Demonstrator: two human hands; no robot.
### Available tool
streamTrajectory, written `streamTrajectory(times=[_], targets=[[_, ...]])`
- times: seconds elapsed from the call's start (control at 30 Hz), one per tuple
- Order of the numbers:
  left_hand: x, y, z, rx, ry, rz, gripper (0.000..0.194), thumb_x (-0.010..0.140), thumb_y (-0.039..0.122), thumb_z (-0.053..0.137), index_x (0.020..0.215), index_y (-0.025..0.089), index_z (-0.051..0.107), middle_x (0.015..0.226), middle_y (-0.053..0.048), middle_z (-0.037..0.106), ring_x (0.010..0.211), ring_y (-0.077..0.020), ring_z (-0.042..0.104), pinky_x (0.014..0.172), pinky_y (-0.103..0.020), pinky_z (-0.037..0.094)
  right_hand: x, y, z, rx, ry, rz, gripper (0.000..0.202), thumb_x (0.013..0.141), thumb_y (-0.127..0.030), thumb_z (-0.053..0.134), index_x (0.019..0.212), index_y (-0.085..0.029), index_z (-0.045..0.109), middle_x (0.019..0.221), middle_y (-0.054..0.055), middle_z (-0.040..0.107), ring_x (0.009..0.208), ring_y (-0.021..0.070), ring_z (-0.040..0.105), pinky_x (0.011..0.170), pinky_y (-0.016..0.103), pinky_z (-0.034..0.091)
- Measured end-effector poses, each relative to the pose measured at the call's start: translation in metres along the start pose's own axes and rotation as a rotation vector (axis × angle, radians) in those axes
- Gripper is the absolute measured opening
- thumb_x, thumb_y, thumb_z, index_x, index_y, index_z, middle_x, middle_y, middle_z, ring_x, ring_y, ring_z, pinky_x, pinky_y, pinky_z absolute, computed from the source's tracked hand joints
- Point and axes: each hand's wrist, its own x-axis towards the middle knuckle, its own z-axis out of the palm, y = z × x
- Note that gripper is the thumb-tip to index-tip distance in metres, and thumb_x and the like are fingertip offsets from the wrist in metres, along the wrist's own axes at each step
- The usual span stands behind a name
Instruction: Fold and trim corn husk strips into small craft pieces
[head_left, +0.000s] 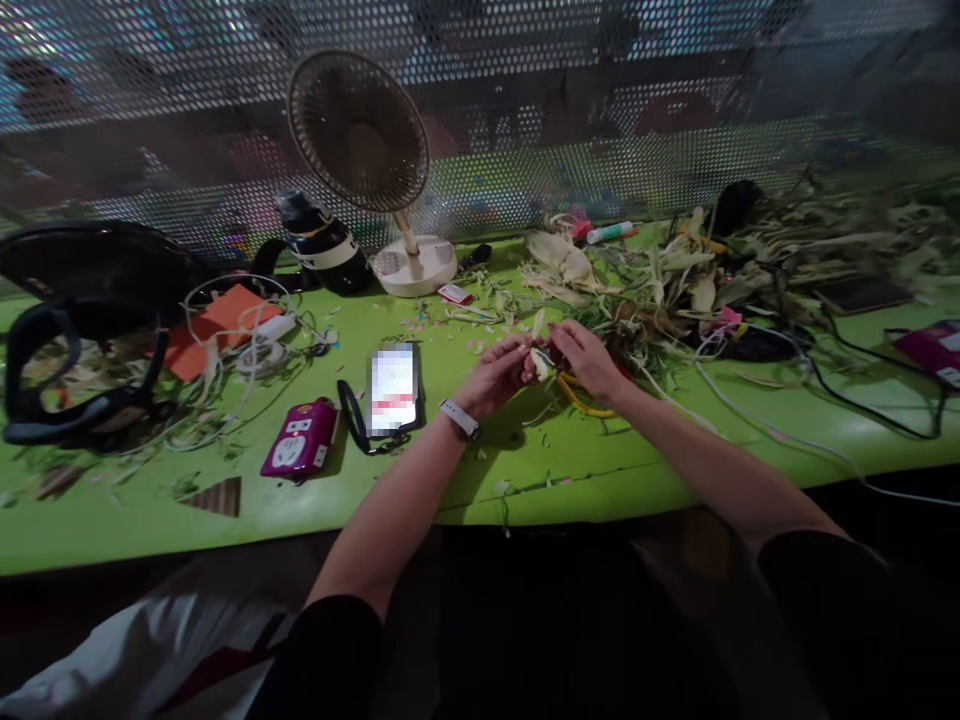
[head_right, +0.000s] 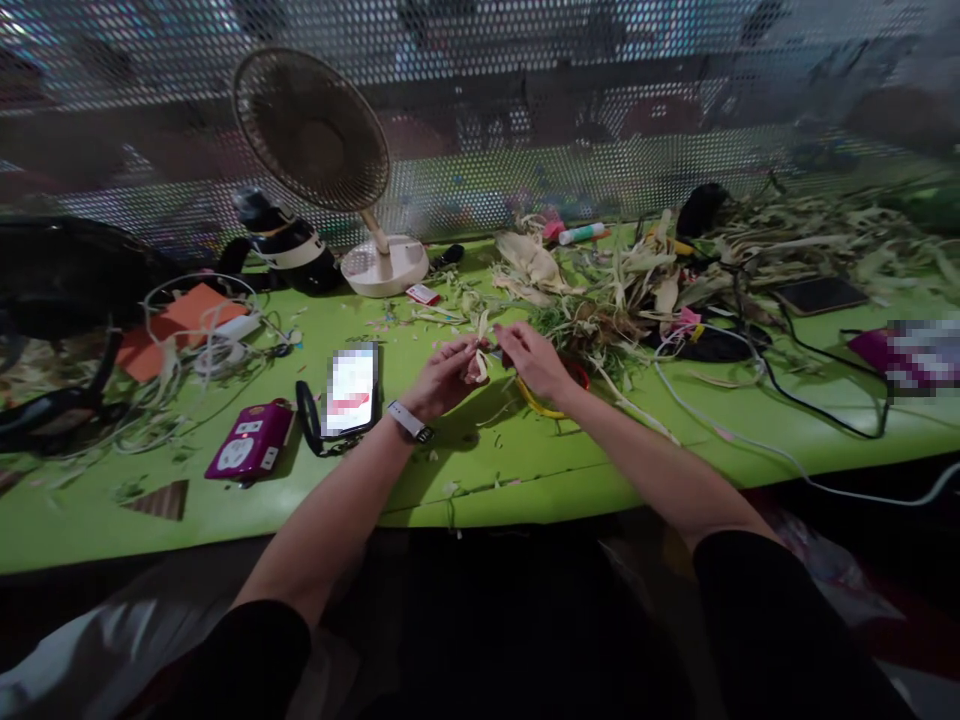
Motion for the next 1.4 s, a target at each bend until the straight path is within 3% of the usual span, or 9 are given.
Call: streamTrajectory(times=[0.1,0.17,0.3,0.5,0.7,0.8,0.87,1.0,1.4], targets=[[-0.002,0.002,0.002,-0.079,-0.012,-0.031,0.009,0.079,0.022,0.073,0.082,0.015,0.07,0.051,0.006,0.048,0.041,-0.0018,0.037,0.051,-0.019,0.043,0.0,-0.006,-0.002,-0.2,0.142,-0.197,0.044,0.085,-0.066,0.055,0.084,-0.022,0.055,0.088,0.005,0.06,0.085,0.0196,0.053,0.078,0.034,0.042],[-0.003,0.005,0.004,-0.119,0.011,-0.059,0.006,0.081,0.02,0.071,0.081,0.014,0.069,0.05,0.008,0.044,0.037,0.0003,0.03,0.047,-0.017,0.039,0.0,-0.009,-0.002,-0.24,0.025,-0.263,0.041,0.089,-0.062,0.05,0.085,-0.022,0.056,0.091,0.006,0.061,0.087,0.0206,0.054,0.078,0.034,0.041],[-0.004,0.008,0.007,-0.146,0.078,-0.046,0.004,0.083,0.016,0.066,0.079,0.014,0.067,0.049,0.009,0.041,0.035,0.002,0.025,0.045,-0.013,0.038,-0.004,-0.009,0.006,-0.231,-0.224,-0.258,0.044,0.092,-0.061,0.045,0.072,-0.022,0.048,0.067,0.001,0.053,0.063,0.0154,0.045,0.063,0.03,0.036],[-0.001,0.009,0.006,-0.097,0.162,0.053,0.01,0.081,0.021,0.071,0.076,0.015,0.065,0.049,0.007,0.046,0.039,-0.0009,0.038,0.045,-0.014,0.04,-0.005,-0.005,0.019,-0.042,-0.294,-0.2,0.047,0.09,-0.066,0.045,0.07,-0.022,0.044,0.063,-0.001,0.051,0.061,0.0137,0.046,0.062,0.028,0.039],[0.001,0.012,-0.001,-0.113,0.099,-0.002,0.02,0.085,0.035,0.064,0.077,0.017,0.066,0.05,0.004,0.051,0.043,-0.0061,0.044,0.052,-0.022,0.046,-0.004,-0.004,0.021,0.124,-0.177,-0.16,0.051,0.084,-0.071,0.051,0.075,-0.021,0.052,0.063,-0.002,0.052,0.059,0.0124,0.051,0.061,0.028,0.042],[0.004,0.008,-0.004,-0.059,0.103,-0.024,0.016,0.081,0.032,0.063,0.076,0.017,0.067,0.053,0.002,0.055,0.046,-0.0086,0.048,0.054,-0.024,0.045,-0.002,-0.001,0.023,0.181,-0.135,-0.114,0.052,0.081,-0.072,0.055,0.077,-0.021,0.053,0.063,-0.003,0.053,0.057,0.0108,0.051,0.059,0.026,0.043],[0.007,0.002,-0.006,-0.025,0.093,0.022,0.008,0.075,0.024,0.066,0.078,0.017,0.068,0.054,0.002,0.057,0.049,-0.0087,0.049,0.056,-0.023,0.045,-0.001,0.001,0.024,0.212,-0.129,-0.082,0.053,0.08,-0.073,0.055,0.076,-0.021,0.052,0.061,-0.003,0.052,0.054,0.0099,0.049,0.056,0.025,0.043],[0.01,-0.007,-0.008,0.045,0.1,0.183,0.02,0.064,0.022,0.079,0.082,0.017,0.071,0.062,0.004,0.061,0.053,-0.0059,0.049,0.059,-0.021,0.044,0.0,0.004,0.026,0.242,-0.149,-0.073,0.053,0.08,-0.073,0.054,0.073,-0.021,0.051,0.058,-0.004,0.05,0.051,0.0093,0.048,0.052,0.025,0.041],[0.011,-0.017,-0.001,0.03,0.182,0.3,0.021,0.06,0.022,0.086,0.075,0.018,0.071,0.084,-0.001,0.073,0.082,-0.012,0.065,0.08,-0.026,0.048,-0.003,0.0,0.02,0.027,-0.211,-0.157,0.02,0.087,-0.04,0.052,0.078,-0.022,0.051,0.058,-0.003,0.053,0.054,0.0131,0.051,0.056,0.028,0.042]])
